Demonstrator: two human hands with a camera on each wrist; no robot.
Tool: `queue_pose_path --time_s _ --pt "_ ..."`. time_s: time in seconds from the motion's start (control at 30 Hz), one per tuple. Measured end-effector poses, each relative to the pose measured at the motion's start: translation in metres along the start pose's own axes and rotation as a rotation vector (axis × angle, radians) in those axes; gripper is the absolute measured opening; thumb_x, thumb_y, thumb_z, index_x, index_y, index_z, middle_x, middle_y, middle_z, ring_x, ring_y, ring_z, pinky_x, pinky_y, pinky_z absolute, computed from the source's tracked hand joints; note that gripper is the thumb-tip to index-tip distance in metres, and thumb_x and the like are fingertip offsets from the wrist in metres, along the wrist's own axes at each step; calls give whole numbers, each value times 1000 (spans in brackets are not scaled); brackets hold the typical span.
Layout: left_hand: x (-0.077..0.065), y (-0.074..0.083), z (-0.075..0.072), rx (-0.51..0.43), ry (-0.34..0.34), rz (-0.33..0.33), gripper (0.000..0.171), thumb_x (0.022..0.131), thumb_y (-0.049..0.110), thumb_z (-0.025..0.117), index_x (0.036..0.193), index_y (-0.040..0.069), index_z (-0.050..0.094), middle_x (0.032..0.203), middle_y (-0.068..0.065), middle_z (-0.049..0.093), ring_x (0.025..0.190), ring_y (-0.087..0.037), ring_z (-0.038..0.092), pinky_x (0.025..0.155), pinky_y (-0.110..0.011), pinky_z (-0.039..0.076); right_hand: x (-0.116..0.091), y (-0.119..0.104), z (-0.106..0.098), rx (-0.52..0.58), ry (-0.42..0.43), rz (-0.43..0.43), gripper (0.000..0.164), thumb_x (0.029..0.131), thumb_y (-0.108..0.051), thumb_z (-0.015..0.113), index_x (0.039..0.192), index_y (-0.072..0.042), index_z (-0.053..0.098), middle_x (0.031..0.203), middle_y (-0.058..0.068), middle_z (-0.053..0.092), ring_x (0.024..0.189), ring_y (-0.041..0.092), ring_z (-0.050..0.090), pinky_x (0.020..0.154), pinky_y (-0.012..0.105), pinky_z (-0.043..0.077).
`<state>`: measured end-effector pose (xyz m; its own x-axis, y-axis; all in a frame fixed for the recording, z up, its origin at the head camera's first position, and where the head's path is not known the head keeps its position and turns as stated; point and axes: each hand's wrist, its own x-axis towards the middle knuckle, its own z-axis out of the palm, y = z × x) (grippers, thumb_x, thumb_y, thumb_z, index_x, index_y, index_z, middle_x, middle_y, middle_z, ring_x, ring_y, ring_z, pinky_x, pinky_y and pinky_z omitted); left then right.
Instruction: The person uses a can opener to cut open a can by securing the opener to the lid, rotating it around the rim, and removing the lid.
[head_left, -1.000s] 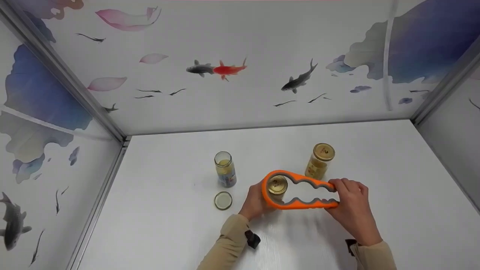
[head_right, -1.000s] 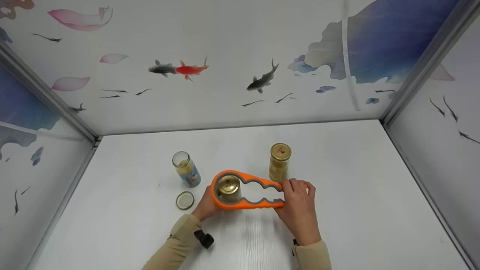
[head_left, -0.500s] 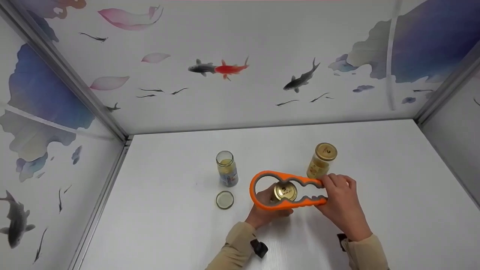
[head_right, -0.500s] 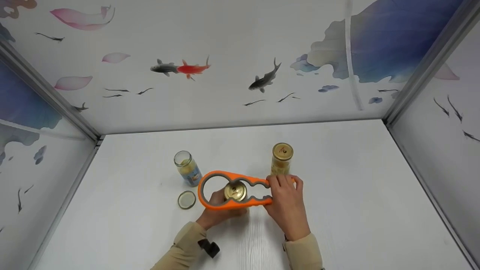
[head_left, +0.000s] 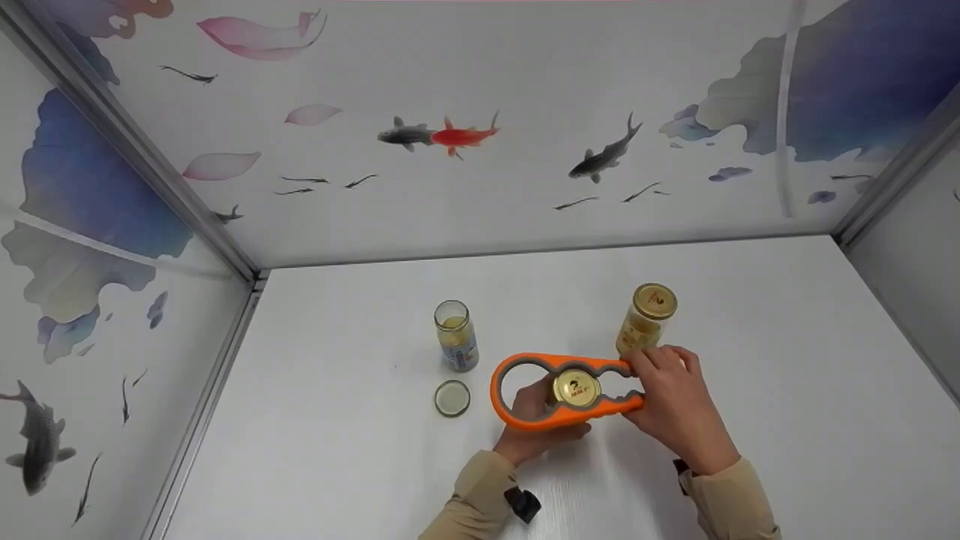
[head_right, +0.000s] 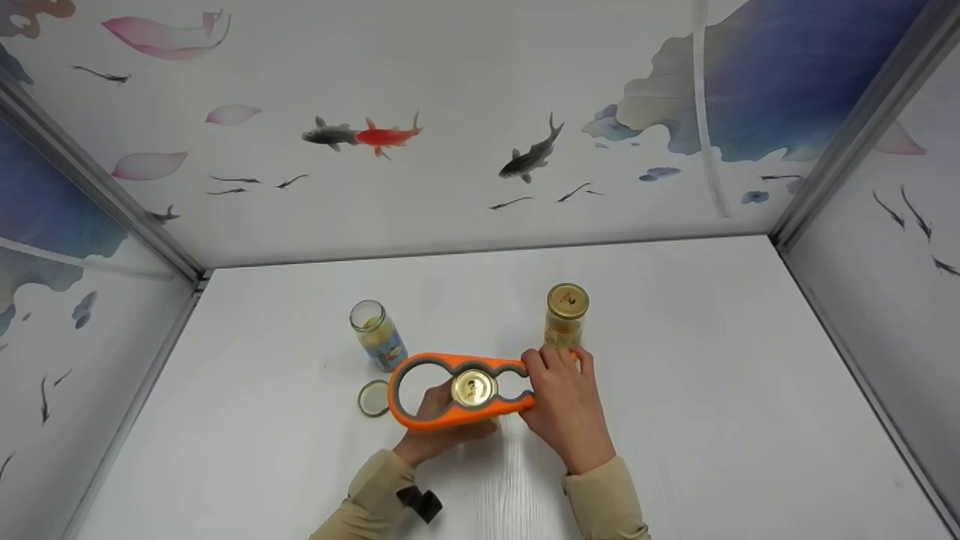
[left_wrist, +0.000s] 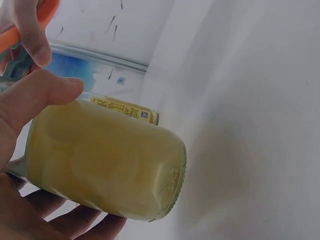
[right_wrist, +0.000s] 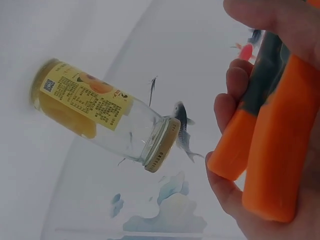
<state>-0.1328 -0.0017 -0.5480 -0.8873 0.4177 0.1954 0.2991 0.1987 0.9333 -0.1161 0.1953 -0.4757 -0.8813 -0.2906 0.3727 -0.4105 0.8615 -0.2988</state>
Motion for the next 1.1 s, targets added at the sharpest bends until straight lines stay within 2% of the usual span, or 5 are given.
queue_pose_path --time_s 0.3,0.53,0.73,0.93,1.1 --pt "0 -1 0 27 -13 -63 72 77 11 79 141 19 48 133 12 55 119 -3 50 102 -28 39 7 -4 -7 -32 -131 6 53 58 -7 89 104 -5 63 91 5 64 92 30 56 93 56 35" --pt "-3 0 -1 8 20 -100 67 72 12 82 133 13 55 122 9 63 110 -4 56 98 -29 42 9 0 -9 8 -111 -52 46 56 -2 88 93 -12 64 80 -2 59 80 21 56 85 51 40" --pt "-4 0 -5 2 -39 -30 72 73 8 78 139 17 50 129 11 58 116 -4 53 99 -28 41 8 3 -7 59 -109 -86 47 54 -1 89 91 -14 63 76 -4 56 76 16 52 80 44 39" --pt "-6 18 -14 -48 -33 85 68 72 2 77 135 7 54 127 2 62 113 -6 56 96 -29 45 8 6 -6 72 -81 -136 47 55 -1 89 92 -13 62 77 -6 56 74 16 52 77 42 39" --pt "-8 32 -19 -42 -41 64 64 72 3 78 132 4 56 123 4 63 111 -5 56 95 -27 45 9 8 -4 93 -91 -160 47 57 -2 89 93 -14 62 77 -5 58 74 15 53 77 42 38"
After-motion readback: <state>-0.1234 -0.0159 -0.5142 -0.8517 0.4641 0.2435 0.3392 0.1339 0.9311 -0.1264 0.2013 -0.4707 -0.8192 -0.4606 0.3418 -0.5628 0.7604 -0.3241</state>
